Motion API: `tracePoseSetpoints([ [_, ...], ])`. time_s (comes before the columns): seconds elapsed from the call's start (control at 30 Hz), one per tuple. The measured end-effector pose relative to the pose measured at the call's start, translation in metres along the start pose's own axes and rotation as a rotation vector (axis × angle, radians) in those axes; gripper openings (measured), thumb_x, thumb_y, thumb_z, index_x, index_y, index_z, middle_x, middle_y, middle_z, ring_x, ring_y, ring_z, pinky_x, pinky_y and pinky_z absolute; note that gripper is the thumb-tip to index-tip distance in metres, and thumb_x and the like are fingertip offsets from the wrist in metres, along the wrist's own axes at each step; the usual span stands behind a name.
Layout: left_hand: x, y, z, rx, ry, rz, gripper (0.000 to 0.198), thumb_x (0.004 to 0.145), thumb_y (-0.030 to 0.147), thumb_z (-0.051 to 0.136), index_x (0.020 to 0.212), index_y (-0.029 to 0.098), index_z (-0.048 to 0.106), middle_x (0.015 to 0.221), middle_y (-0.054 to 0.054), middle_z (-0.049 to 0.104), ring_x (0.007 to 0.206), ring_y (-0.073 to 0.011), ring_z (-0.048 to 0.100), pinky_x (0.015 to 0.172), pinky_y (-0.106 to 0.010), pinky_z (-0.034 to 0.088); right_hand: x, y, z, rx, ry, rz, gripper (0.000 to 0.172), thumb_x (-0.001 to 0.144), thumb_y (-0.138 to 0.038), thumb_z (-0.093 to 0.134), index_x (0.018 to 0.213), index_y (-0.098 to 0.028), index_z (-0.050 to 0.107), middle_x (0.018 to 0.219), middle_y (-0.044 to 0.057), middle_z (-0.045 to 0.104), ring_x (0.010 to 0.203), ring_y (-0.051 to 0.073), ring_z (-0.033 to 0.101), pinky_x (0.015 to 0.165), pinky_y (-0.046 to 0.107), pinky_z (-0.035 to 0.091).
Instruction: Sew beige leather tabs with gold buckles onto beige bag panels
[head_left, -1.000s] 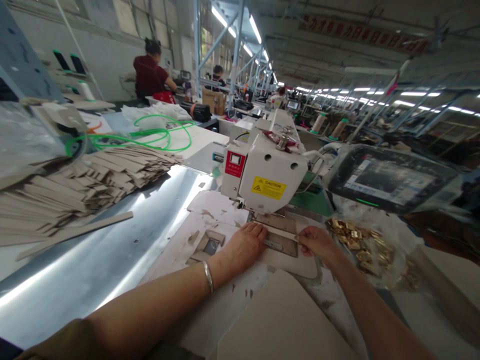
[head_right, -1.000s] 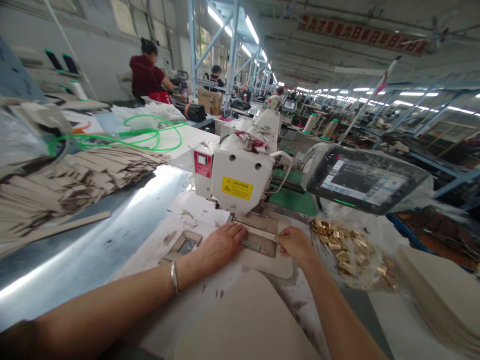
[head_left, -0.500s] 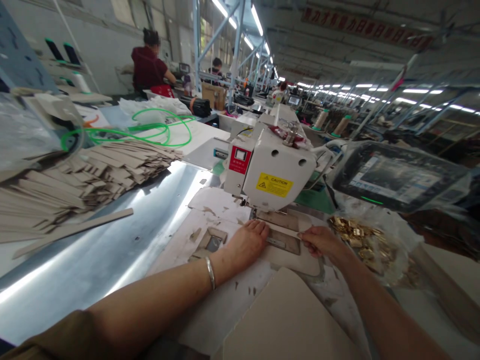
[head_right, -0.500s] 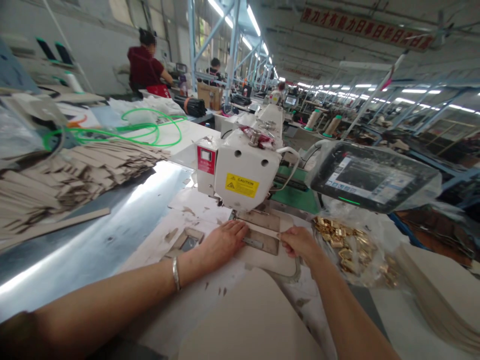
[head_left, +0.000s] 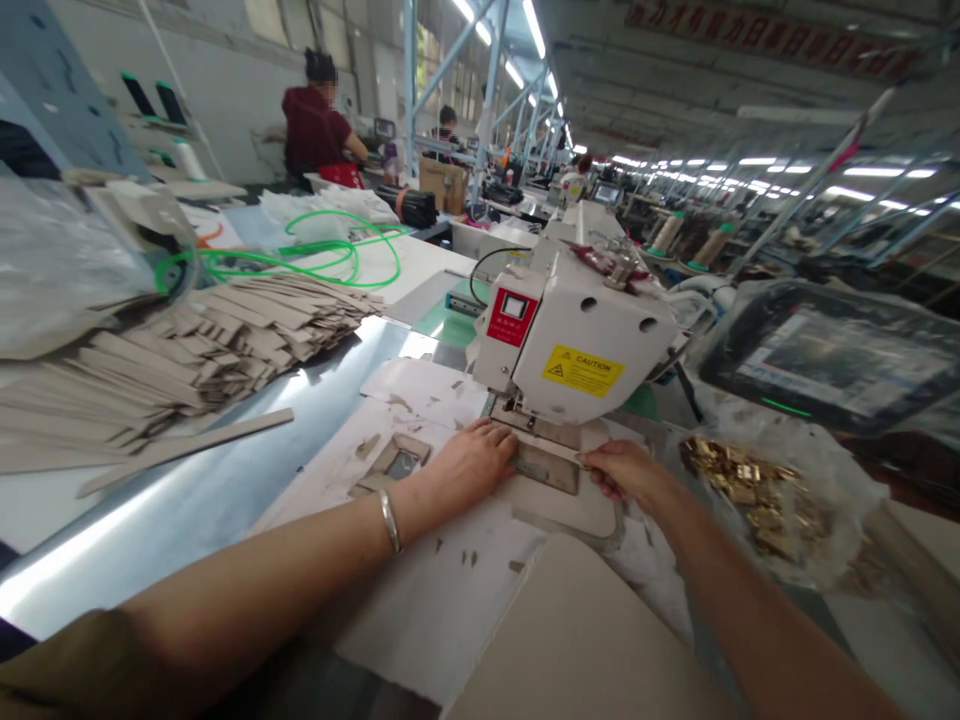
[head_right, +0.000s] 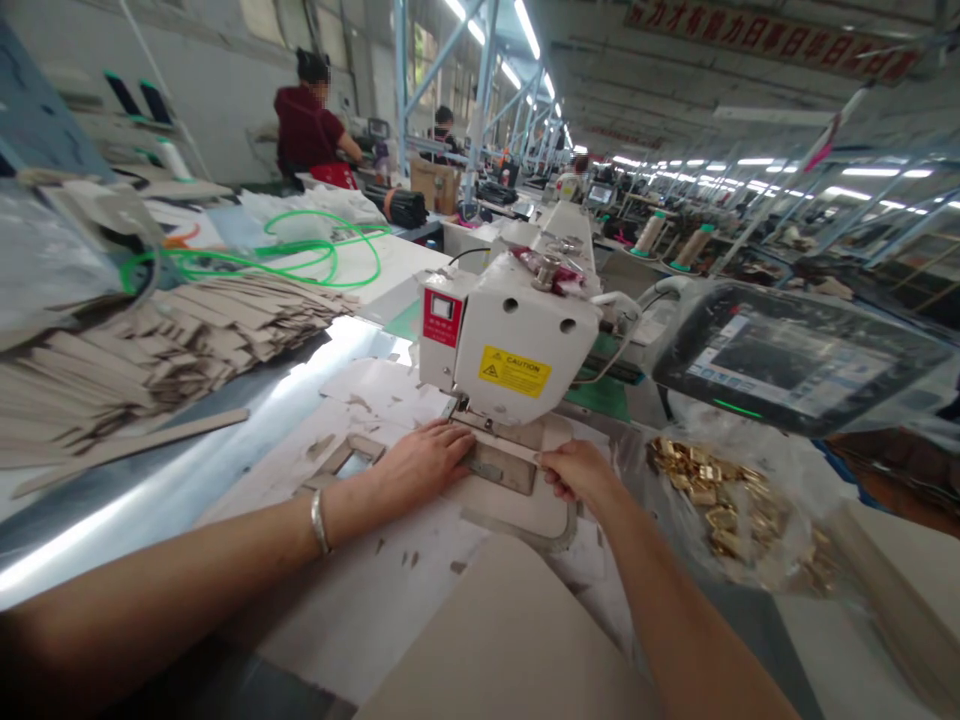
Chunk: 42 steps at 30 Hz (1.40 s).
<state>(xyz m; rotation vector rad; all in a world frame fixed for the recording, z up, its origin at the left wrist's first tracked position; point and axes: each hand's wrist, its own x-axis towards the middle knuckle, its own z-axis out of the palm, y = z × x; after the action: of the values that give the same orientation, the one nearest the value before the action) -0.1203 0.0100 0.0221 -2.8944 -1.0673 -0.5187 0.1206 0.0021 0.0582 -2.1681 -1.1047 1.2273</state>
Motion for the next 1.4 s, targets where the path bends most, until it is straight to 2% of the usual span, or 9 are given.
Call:
tracePoseSetpoints([
  [0.2,-0.013,-0.019,-0.014,-0.005,-0.034,-0.053,0.025,0.093,0.033,0.06,0.109,0.014,0.059,0.112,-0.01,0.068,0.108,-0.0223,0.063,0.112,-0.042,0.032,-0.003,-0.02,0.021,-0.011,-0.025,-0.004,0.026,0.088,-0.016,0.058,0.063,-0.017,0.05,0.043,-0.005,0.052,0.031,0.005,0.043,0.034,0.017,0.031],
  [0.4,-0.028,-0.039,-0.019,0.004,-0.014,-0.064,0.028,0.095,0.036,0.056,0.113,0.015,0.058,0.115,-0.01,0.066,0.107,-0.0218,0.064,0.111,-0.043,0.033,-0.001,-0.032,0.041,0.02,-0.085,-0.037,0.024,0.087,-0.015,0.057,0.064,-0.016,0.052,0.044,-0.005,0.054,0.032,0.005,0.045,0.034,0.017,0.032],
  [0.53,-0.027,-0.045,-0.019,-0.002,0.015,-0.08,0.029,0.095,0.035,0.055,0.116,0.015,0.057,0.119,-0.01,0.065,0.112,-0.0219,0.061,0.112,-0.043,0.032,0.004,-0.038,0.045,0.029,-0.066,-0.025,0.018,0.086,-0.014,0.06,0.068,-0.016,0.053,0.046,-0.005,0.055,0.033,0.006,0.048,0.036,0.017,0.038],
  [0.7,-0.015,-0.034,-0.014,-0.025,0.028,-0.064,0.029,0.094,0.034,0.056,0.116,0.015,0.057,0.119,-0.011,0.065,0.113,-0.0221,0.061,0.112,-0.042,0.034,0.008,-0.034,0.031,0.019,-0.057,0.002,0.02,0.089,-0.015,0.056,0.07,-0.016,0.053,0.044,-0.004,0.054,0.033,0.007,0.049,0.039,0.018,0.041],
  [0.93,-0.003,-0.013,-0.001,-0.063,0.068,-0.001,0.029,0.093,0.03,0.057,0.116,0.012,0.055,0.122,-0.013,0.062,0.121,-0.0234,0.055,0.111,-0.039,0.037,0.009,-0.013,0.005,0.032,-0.041,0.028,0.017,0.09,-0.017,0.055,0.074,-0.017,0.052,0.045,-0.004,0.056,0.034,0.008,0.052,0.041,0.018,0.042],
  [1.2,0.006,0.008,0.006,0.007,-0.005,0.081,0.021,0.095,0.013,0.045,0.111,0.009,0.059,0.113,-0.013,0.061,0.114,-0.0223,0.055,0.104,-0.033,0.044,0.009,0.007,-0.023,0.042,-0.031,0.056,0.018,0.092,-0.016,0.053,0.074,-0.017,0.051,0.046,-0.004,0.056,0.035,0.009,0.052,0.042,0.02,0.043],
  [1.3,0.006,0.015,0.004,0.065,-0.029,0.118,0.023,0.095,0.012,0.045,0.112,0.006,0.059,0.109,-0.015,0.061,0.108,-0.0242,0.056,0.1,-0.033,0.047,0.012,0.017,-0.036,0.056,-0.025,0.074,0.015,0.091,-0.017,0.055,0.076,-0.017,0.053,0.047,-0.004,0.056,0.037,0.009,0.053,0.043,0.02,0.044],
  [1.4,0.006,0.022,0.003,0.082,-0.036,0.16,0.027,0.094,0.012,0.044,0.117,0.005,0.058,0.116,-0.016,0.061,0.113,-0.0242,0.055,0.104,-0.031,0.044,0.013,0.027,-0.048,0.071,-0.023,0.084,0.015,0.09,-0.018,0.056,0.075,-0.017,0.053,0.049,-0.005,0.057,0.038,0.009,0.054,0.045,0.02,0.045],
])
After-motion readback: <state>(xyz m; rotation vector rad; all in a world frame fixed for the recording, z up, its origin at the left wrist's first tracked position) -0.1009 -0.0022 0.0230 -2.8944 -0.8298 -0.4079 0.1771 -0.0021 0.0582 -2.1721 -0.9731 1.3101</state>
